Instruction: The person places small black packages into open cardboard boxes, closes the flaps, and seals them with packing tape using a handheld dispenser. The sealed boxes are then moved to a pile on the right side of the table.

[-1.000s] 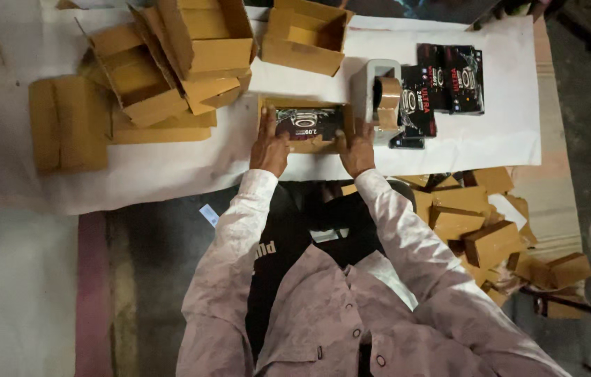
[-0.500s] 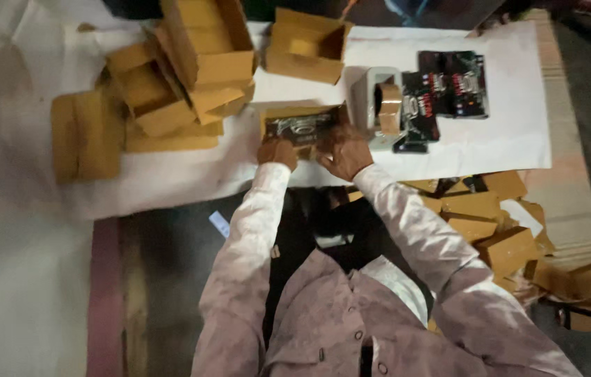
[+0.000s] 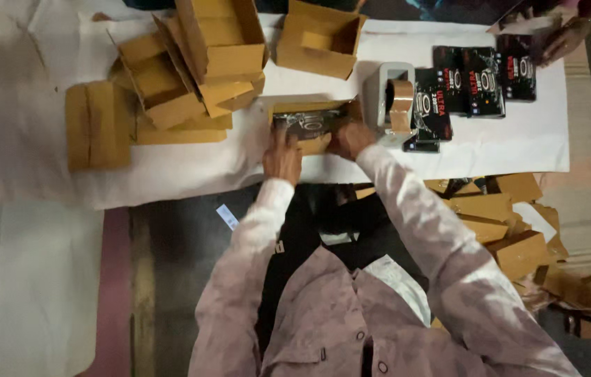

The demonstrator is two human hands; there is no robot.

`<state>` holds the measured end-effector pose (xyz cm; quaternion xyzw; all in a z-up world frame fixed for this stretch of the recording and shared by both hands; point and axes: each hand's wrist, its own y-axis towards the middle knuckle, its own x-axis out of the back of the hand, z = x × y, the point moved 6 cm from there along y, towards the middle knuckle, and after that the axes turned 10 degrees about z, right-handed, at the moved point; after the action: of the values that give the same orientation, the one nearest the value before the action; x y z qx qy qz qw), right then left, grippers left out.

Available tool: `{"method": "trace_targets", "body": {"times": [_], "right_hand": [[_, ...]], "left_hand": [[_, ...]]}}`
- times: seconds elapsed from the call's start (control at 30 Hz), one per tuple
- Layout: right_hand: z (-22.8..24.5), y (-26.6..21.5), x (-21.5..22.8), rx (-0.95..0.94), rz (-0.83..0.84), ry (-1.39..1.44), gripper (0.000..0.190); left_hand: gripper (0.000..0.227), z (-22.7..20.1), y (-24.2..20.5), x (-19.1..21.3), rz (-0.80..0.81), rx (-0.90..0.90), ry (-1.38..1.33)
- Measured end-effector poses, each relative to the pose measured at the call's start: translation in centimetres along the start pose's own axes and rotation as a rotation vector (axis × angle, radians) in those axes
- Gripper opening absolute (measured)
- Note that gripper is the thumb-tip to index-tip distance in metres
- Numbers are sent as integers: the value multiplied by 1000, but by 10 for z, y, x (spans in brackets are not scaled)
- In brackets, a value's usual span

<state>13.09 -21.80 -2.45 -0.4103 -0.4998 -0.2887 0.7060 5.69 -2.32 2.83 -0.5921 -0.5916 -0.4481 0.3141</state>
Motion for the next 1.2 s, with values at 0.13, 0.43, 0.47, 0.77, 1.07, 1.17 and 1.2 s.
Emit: {"method": "trace_targets", "body": {"times": [0.13,0.43,0.47,0.77,1.07,1.17,1.2], "right_hand": [[19,-58,23,-2,-485,43,56],[-8,-29,71,-39,-353,5,28],[-11,-31,70,-87,-340,-105,24],[-40,-45,28,-146,-454,356,65],[-50,-37,30,-234,-318,344,80],[-55,-35,46,-155,-455,277,83],[-58,-33,46,-173,-413,294,84]], "left_hand": [[38,1,-36,14,-138,71,-99],[38,36,14,-19,64,-9,-545],[37,36,11,-20,67,7,-495],[45,4,19,-10,7,-113,-548],[49,-10,43,-5,17,-149,-412],[44,-8,49,-11,89,-224,-516],[40,-9,52,-14,132,-245,-456]]}}
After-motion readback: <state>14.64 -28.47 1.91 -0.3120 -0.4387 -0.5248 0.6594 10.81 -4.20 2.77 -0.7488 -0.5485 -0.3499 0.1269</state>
